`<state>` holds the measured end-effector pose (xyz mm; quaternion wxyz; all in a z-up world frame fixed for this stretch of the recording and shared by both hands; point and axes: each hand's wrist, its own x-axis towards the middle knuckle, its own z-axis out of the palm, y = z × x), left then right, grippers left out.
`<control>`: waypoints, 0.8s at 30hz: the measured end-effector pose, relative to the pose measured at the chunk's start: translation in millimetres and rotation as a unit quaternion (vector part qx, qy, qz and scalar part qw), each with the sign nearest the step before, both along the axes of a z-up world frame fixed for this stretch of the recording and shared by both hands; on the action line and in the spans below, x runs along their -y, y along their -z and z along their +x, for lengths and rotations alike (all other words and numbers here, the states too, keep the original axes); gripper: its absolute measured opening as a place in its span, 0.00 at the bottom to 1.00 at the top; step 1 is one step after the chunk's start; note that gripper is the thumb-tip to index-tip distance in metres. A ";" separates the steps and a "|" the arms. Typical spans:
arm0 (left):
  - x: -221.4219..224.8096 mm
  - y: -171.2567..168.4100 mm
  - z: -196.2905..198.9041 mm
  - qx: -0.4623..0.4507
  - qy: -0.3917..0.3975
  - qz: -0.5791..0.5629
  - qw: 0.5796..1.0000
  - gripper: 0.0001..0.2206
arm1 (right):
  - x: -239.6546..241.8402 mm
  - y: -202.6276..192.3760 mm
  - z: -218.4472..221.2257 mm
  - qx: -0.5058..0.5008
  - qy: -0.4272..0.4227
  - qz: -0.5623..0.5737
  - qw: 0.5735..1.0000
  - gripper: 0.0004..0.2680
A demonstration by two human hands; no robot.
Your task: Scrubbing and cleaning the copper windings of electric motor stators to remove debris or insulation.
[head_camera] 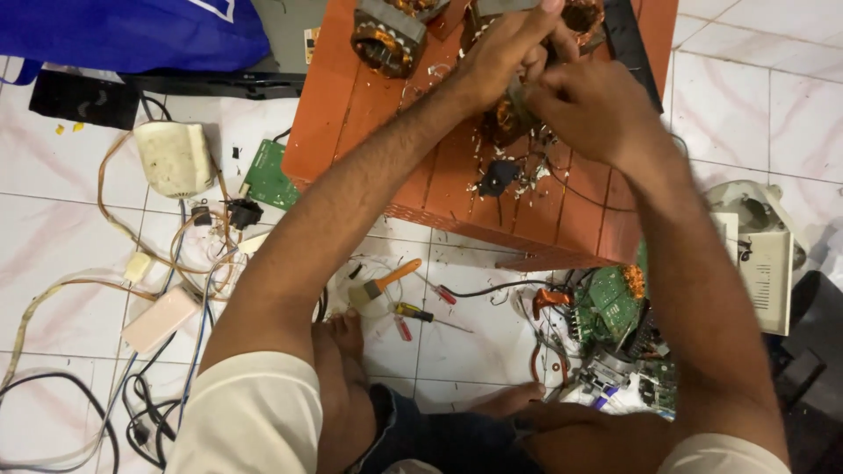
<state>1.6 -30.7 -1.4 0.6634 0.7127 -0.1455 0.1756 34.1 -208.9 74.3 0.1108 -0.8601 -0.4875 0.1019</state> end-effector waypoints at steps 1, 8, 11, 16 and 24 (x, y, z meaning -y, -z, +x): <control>-0.2 -1.4 -0.4 0.001 0.000 0.000 1.000 0.47 | -6.1 9.9 7.9 0.001 0.000 0.000 1.000 0.14; -1.8 4.4 3.2 0.053 0.007 -0.005 0.999 0.39 | -2.4 14.0 4.2 0.071 -0.048 0.119 0.989 0.12; -1.4 2.9 4.7 0.026 0.012 -0.002 1.000 0.43 | 9.4 1.8 -5.7 0.044 -0.028 0.047 0.998 0.11; -0.7 2.0 3.3 0.022 -0.006 0.038 0.999 0.47 | -5.9 16.1 3.9 0.030 -0.042 0.117 0.992 0.13; -2.6 6.8 8.1 0.029 0.025 -0.009 0.999 0.42 | 8.6 5.9 -12.1 0.057 0.008 0.056 0.997 0.10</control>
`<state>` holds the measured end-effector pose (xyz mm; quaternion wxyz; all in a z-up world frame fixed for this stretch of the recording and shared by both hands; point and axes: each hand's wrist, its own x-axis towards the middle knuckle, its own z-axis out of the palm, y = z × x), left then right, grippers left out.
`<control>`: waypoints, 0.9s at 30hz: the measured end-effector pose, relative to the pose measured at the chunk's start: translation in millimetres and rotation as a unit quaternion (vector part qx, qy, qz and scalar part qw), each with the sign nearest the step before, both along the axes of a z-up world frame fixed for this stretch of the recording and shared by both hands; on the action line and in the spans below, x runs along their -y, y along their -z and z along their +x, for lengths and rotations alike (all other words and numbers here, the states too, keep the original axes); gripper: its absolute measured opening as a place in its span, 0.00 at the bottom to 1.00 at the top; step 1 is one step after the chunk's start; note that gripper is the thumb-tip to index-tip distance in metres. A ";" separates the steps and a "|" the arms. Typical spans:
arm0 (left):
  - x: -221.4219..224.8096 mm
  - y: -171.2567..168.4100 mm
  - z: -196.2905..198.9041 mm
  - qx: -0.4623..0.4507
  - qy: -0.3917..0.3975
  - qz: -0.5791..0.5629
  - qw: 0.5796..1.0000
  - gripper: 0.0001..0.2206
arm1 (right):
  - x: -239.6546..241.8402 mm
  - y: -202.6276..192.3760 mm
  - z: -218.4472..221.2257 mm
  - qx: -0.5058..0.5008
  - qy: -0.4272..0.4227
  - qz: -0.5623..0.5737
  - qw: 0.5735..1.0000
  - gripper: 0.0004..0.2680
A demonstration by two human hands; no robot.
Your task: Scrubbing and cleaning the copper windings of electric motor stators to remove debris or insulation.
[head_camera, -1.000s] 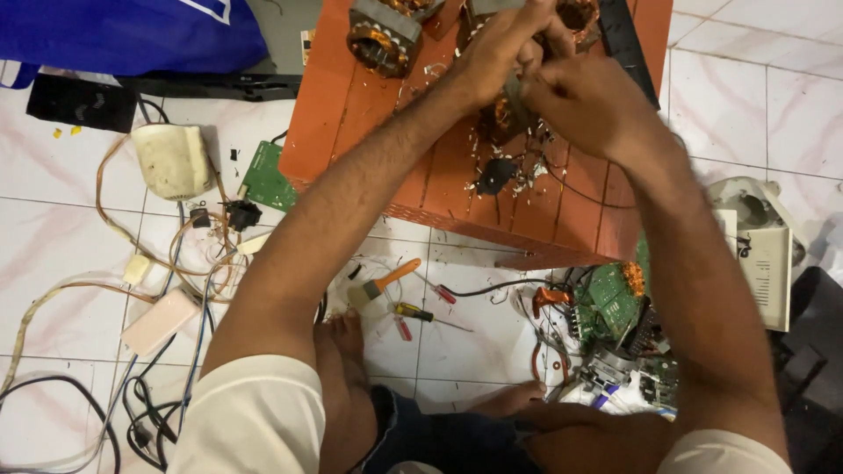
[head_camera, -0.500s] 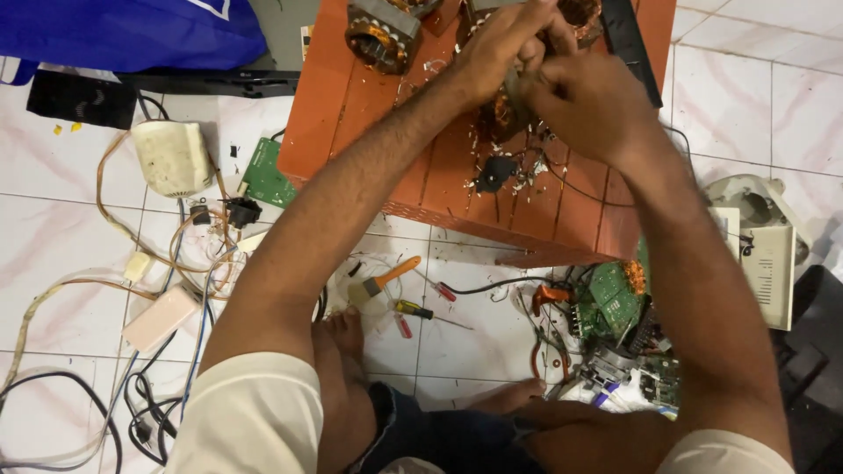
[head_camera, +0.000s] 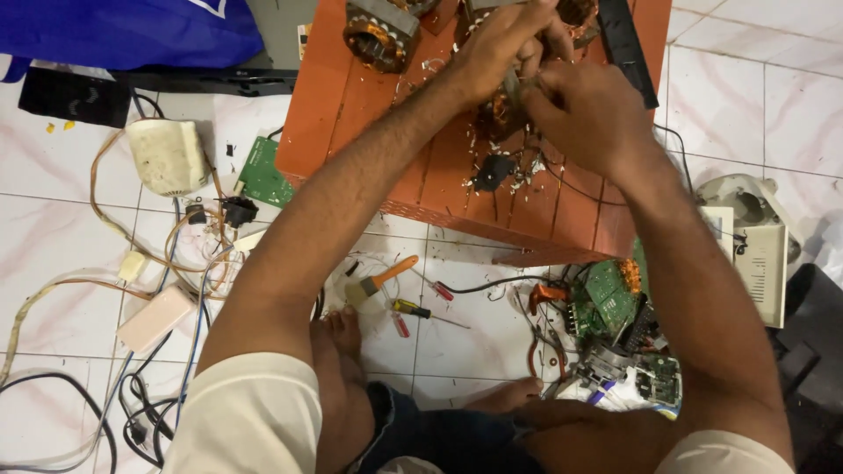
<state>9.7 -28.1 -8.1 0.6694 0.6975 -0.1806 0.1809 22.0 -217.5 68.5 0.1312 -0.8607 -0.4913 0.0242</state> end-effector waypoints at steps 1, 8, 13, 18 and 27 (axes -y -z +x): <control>0.7 -0.8 -1.4 0.001 -0.001 0.000 1.000 0.42 | 0.7 1.3 -0.2 0.001 -0.001 0.000 1.000 0.10; 4.3 -9.5 -11.8 0.040 -0.015 0.020 0.999 0.39 | -21.8 27.2 12.7 0.144 -0.056 0.119 0.981 0.07; 2.7 -4.5 -6.2 -0.021 -0.018 0.037 0.999 0.45 | -4.5 -6.9 -20.9 0.144 -0.028 0.042 0.988 0.08; 5.7 -19.9 -20.7 -0.021 0.000 0.015 1.000 0.44 | 5.4 -66.2 -86.1 -0.041 0.024 -0.322 0.946 0.16; 12.9 -7.4 -14.1 0.035 -0.037 0.062 0.997 0.22 | 60.7 -130.5 -194.3 0.294 -0.265 -0.026 0.918 0.07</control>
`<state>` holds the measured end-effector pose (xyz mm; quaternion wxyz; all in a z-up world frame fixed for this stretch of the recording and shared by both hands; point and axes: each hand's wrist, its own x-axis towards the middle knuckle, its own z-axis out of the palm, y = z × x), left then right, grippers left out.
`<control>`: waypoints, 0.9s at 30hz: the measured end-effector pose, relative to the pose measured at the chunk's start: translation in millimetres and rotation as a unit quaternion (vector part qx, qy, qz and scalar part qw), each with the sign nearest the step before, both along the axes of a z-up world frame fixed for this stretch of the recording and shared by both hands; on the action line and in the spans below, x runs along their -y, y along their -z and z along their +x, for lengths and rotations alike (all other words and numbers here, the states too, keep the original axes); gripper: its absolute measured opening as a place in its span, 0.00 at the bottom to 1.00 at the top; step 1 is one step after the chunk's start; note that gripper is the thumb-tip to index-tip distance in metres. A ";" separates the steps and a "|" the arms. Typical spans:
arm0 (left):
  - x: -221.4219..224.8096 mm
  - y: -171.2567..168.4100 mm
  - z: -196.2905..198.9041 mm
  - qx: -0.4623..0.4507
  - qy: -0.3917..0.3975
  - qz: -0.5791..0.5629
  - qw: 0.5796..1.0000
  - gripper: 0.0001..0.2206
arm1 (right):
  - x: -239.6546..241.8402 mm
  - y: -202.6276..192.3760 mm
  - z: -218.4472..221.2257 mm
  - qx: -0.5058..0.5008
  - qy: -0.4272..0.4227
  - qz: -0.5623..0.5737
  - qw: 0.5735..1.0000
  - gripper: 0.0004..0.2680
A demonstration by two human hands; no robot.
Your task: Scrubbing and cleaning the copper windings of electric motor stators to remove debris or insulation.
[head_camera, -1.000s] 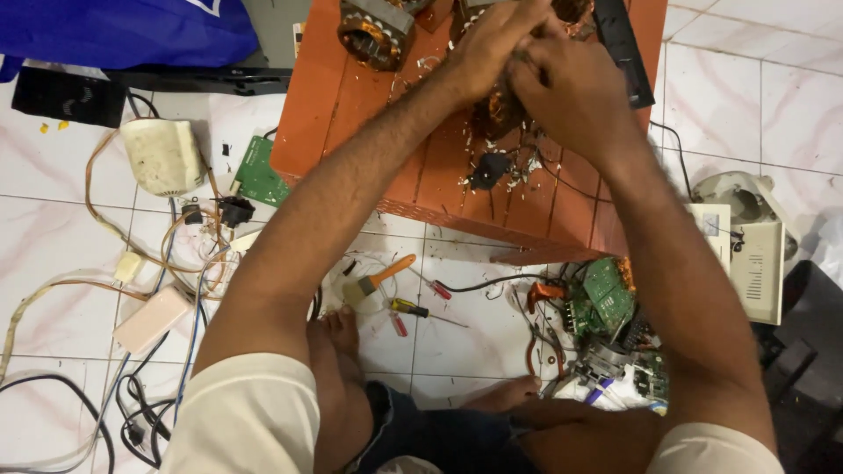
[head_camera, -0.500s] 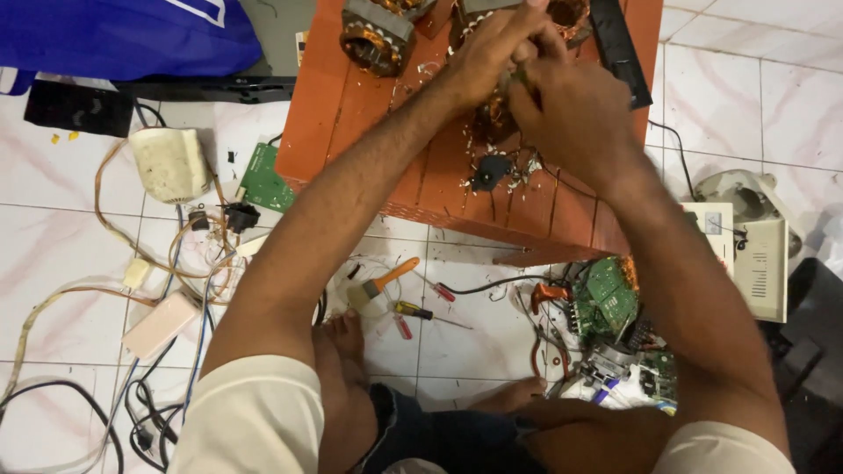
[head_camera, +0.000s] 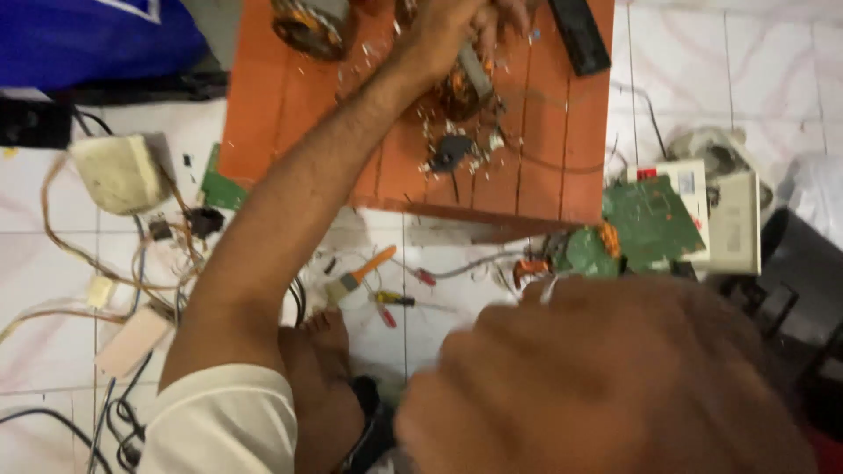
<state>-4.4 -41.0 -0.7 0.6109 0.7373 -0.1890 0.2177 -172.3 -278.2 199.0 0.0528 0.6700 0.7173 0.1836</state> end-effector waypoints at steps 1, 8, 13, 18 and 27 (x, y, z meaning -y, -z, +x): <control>9.0 9.6 0.5 -0.009 0.006 -0.007 1.000 0.22 | 6.4 2.1 -6.8 -0.009 0.006 -0.007 1.000 0.07; 50.4 47.0 48.3 -0.108 -0.007 -0.109 0.988 0.17 | 26.2 -6.9 -13.5 0.661 -0.015 -0.082 0.746 0.18; 49.5 42.0 63.6 -0.155 -0.061 -0.168 0.972 0.13 | 26.6 -21.8 -2.5 -0.140 -0.001 -0.077 0.987 0.02; 57.4 66.4 74.2 -0.077 -0.156 -0.099 0.980 0.19 | 24.3 -15.8 -4.0 -0.130 -0.025 -0.064 0.989 0.07; 85.8 60.3 55.8 -0.027 -0.120 -0.112 0.986 0.18 | 49.2 -13.7 -6.7 -0.082 0.034 -0.123 0.988 0.05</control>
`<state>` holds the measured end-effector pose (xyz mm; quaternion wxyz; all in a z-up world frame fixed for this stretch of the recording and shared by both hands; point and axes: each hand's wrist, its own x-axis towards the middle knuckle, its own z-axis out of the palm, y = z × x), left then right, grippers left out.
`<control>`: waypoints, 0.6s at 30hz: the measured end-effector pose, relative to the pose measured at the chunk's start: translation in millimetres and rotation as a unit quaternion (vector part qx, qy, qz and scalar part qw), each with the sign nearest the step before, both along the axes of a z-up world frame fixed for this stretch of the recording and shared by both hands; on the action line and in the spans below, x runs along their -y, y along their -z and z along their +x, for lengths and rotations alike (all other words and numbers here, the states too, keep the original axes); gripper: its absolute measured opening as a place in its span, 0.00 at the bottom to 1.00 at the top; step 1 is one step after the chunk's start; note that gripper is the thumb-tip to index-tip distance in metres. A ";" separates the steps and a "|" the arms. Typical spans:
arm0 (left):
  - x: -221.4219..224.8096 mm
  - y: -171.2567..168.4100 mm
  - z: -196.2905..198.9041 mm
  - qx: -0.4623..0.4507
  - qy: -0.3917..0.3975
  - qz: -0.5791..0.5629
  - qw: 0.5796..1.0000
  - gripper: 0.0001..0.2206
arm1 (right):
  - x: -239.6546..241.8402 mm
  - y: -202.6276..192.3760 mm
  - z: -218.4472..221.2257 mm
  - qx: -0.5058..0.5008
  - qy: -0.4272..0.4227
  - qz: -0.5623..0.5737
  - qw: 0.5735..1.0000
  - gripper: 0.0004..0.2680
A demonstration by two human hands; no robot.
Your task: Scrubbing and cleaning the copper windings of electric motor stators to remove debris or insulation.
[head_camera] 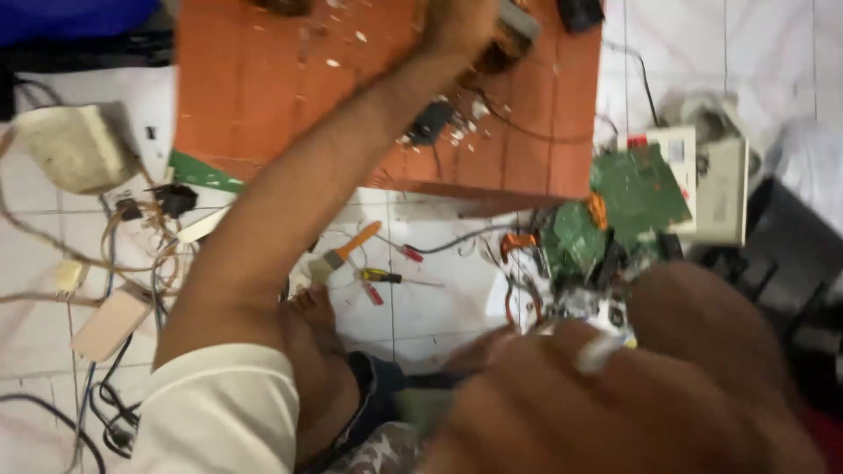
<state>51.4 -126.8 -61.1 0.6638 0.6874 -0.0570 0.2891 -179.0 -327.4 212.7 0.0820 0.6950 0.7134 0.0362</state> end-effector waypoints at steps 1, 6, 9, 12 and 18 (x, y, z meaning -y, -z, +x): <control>-13.8 -10.6 -5.1 0.007 -0.015 0.003 1.000 0.18 | -1.5 -1.1 1.1 0.007 -0.015 0.003 1.000 0.05; -39.4 -63.4 -40.6 0.004 0.013 0.075 0.997 0.36 | 27.0 6.4 27.2 -0.004 -0.032 -0.020 0.999 0.02; -30.1 -58.4 -30.2 0.123 -0.014 0.041 0.991 0.36 | 28.8 13.1 67.7 -0.083 0.092 0.057 0.991 0.03; -24.5 -34.5 -3.7 0.212 -0.101 0.025 0.972 0.11 | 17.4 17.8 114.4 -0.183 0.309 0.156 0.920 0.06; -19.4 6.4 8.7 0.152 -0.272 0.232 0.922 0.16 | -39.0 77.8 218.7 -0.286 0.280 0.173 0.900 0.08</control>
